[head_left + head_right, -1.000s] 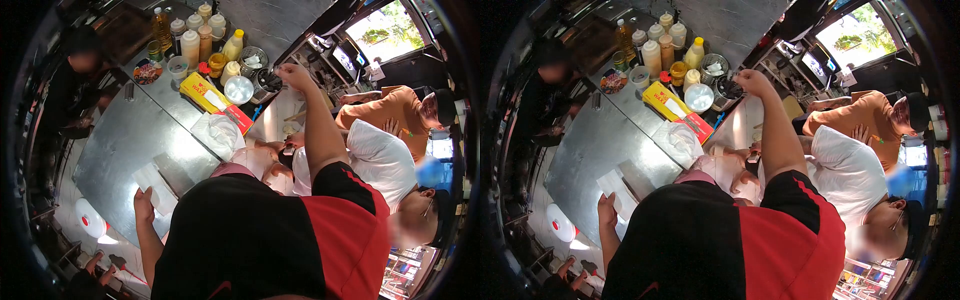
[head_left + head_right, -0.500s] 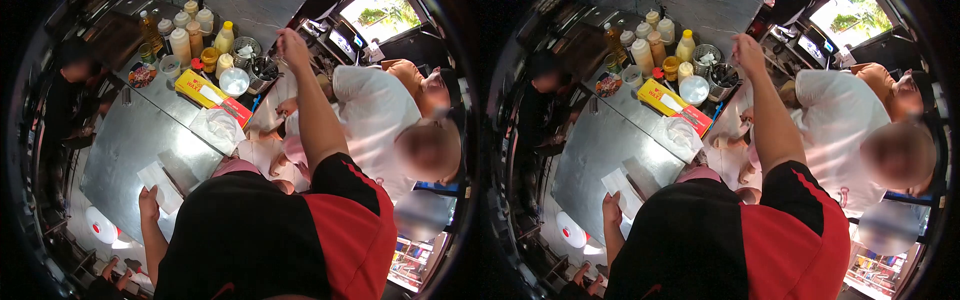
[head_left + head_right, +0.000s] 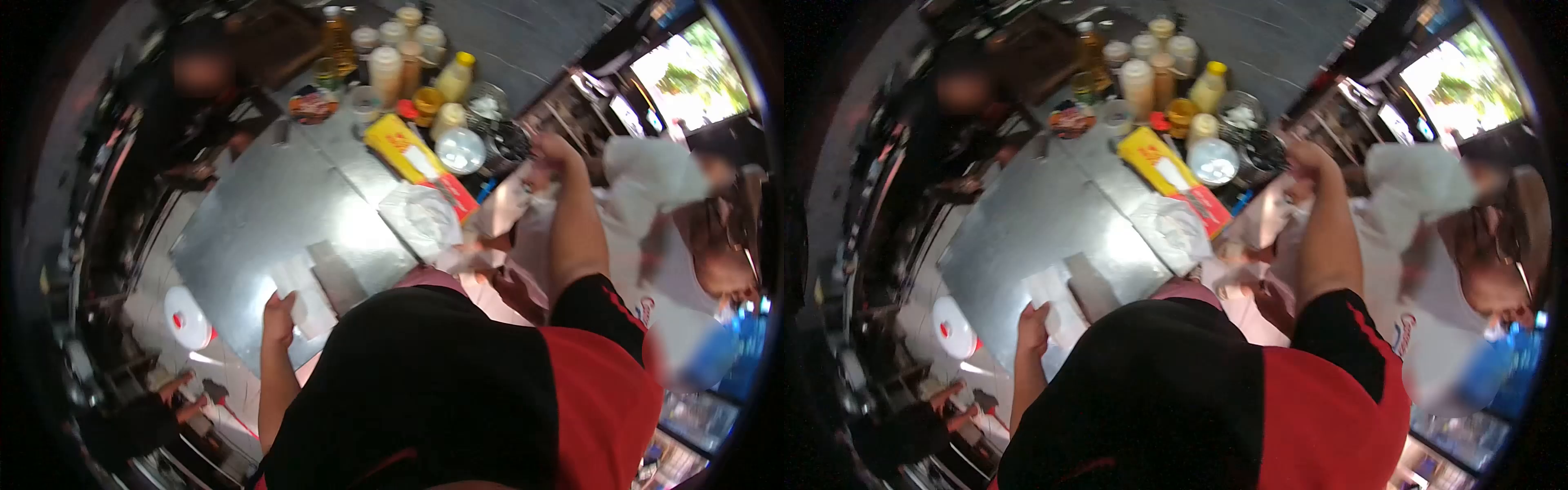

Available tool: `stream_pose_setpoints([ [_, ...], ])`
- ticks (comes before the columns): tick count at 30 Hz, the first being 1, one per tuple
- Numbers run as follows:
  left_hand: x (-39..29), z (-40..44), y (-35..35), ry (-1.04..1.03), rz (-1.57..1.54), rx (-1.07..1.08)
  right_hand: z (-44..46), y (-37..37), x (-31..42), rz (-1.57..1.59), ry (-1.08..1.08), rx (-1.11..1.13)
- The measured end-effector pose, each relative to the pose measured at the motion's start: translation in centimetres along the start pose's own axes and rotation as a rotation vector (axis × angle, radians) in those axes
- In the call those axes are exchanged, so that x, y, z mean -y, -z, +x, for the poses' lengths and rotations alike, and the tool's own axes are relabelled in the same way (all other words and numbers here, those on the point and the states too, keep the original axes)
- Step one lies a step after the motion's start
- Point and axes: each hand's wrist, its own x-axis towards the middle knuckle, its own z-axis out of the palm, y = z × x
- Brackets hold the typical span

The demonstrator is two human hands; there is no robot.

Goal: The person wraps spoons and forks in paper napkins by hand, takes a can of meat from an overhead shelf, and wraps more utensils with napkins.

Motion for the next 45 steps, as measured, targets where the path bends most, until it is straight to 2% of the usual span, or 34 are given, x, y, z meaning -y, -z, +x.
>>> stream_pose_setpoints([
  [2,-0.6,-0.6,-0.9,0.004,-0.026,-0.011,0.2,-0.8,-0.8,-0.002,0.026,0.213],
  [4,-0.6,-0.6,-1.2,0.012,-0.054,0.012,0.3,-1.9,0.5,0.217,-0.196,0.198],
  [6,-0.9,-0.9,-1.6,0.034,-0.069,0.011,-0.5,-2.4,3.1,0.661,-0.636,0.083],
  [11,-0.2,-1.2,-2.0,0.041,-0.1,0.009,-2.2,-2.2,4.7,0.625,-0.493,0.076],
  [13,-0.5,-1.6,-1.8,0.057,-0.09,-0.006,-2.2,-2.6,3.0,0.641,-0.444,0.047],
  [16,0.1,-1.7,-1.5,0.06,-0.058,-0.022,-1.5,-0.8,-2.5,0.095,-0.01,-0.069],
  [17,0.2,-1.5,-1.5,0.06,-0.056,-0.02,-1.7,-0.2,-3.0,-0.052,0.084,-0.137],
  [19,0.2,-1.4,-1.5,0.076,-0.048,-0.013,-4.3,2.4,0.7,-0.233,0.143,-0.316],
  [20,0.1,-1.4,-1.4,0.071,-0.074,0.019,-5.0,3.4,1.2,-0.021,0.017,-0.279],
  [22,-1.1,-2.1,-2.4,0.074,-0.093,0.02,-5.5,5.0,2.0,0.307,-0.061,-0.225],
  [24,-1.1,-2.0,-2.7,0.071,-0.096,0.018,-10.2,6.3,10.4,0.352,-0.088,-0.127],
  [28,-0.4,-1.8,-2.4,0.066,-0.103,0.029,-15.0,6.7,19.3,0.391,-0.043,-0.084],
  [32,-0.1,-1.9,-1.7,0.063,-0.102,0.03,-15.0,3.3,23.3,0.415,0.226,-0.002],
  [35,0.7,-1.8,-1.0,0.051,-0.122,0.039,-16.5,-1.0,29.8,0.354,0.003,0.269],
  [36,0.8,-2.0,-0.8,0.046,-0.126,0.035,-16.2,-5.0,30.8,0.332,-0.141,0.168],
  [38,1.2,-1.8,-0.3,0.054,-0.125,0.021,-13.6,-11.8,29.6,0.162,0.09,0.315],
  [39,1.4,-2.0,-0.1,0.053,-0.138,0.019,-13.7,-14.7,30.8,0.185,0.05,0.437],
  [41,2.0,-2.4,0.3,0.055,-0.164,0.009,-14.4,-20.9,32.2,0.203,0.099,0.355],
  [43,2.6,-2.7,1.4,0.066,-0.147,0.009,-13.6,-25.9,31.6,0.249,0.049,0.433],
  [45,3.1,-3.1,2.3,0.087,-0.123,-0.002,-13.8,-28.8,31.5,0.195,0.017,0.399],
])
